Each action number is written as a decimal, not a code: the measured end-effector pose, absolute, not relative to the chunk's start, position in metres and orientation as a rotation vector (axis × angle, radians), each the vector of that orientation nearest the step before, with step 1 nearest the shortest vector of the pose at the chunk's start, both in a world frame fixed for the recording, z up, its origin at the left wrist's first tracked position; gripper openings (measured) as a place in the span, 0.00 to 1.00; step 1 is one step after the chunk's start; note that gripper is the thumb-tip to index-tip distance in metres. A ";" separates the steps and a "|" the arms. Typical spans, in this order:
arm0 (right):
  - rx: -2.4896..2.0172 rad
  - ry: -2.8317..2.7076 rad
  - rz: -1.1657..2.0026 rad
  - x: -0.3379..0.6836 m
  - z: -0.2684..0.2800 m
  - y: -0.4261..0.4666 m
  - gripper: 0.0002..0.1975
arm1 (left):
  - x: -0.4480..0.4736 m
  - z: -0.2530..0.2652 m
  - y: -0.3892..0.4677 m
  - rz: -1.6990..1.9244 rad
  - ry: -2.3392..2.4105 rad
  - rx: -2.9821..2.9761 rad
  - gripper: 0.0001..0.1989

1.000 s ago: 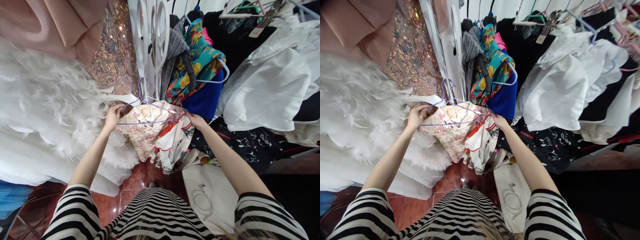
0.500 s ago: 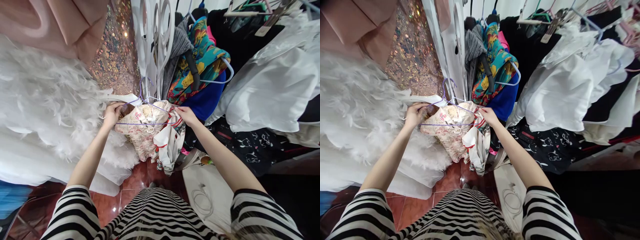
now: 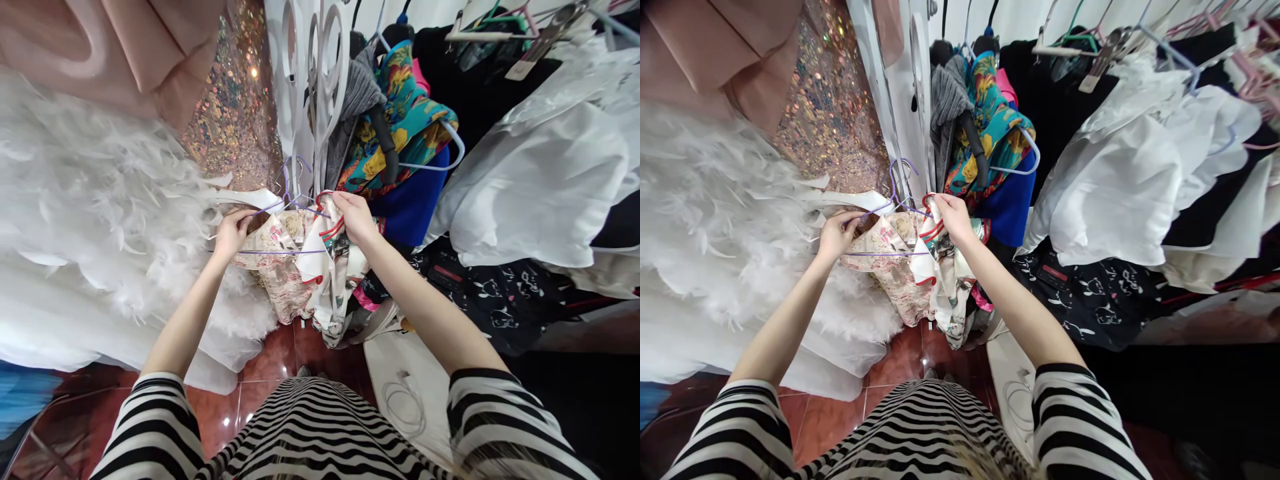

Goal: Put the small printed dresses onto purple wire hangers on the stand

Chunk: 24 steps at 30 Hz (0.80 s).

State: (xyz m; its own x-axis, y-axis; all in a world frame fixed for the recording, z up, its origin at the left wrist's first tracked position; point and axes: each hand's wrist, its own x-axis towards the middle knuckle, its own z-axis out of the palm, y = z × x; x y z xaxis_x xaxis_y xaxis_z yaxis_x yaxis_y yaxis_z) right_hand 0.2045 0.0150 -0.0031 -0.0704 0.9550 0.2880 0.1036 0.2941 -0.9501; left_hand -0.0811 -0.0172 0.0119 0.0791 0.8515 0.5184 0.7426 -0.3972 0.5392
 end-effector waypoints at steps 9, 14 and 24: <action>-0.972 -2.039 0.466 0.164 -0.004 -0.022 0.25 | -0.078 -0.001 -0.014 1.221 1.646 2.116 0.13; -1.075 -2.256 0.251 0.192 -0.017 -0.011 0.27 | -0.078 -0.007 -0.008 1.220 1.629 2.086 0.13; -1.274 -2.074 0.440 0.276 -0.061 0.010 0.20 | -0.081 -0.003 -0.009 1.251 1.669 2.067 0.12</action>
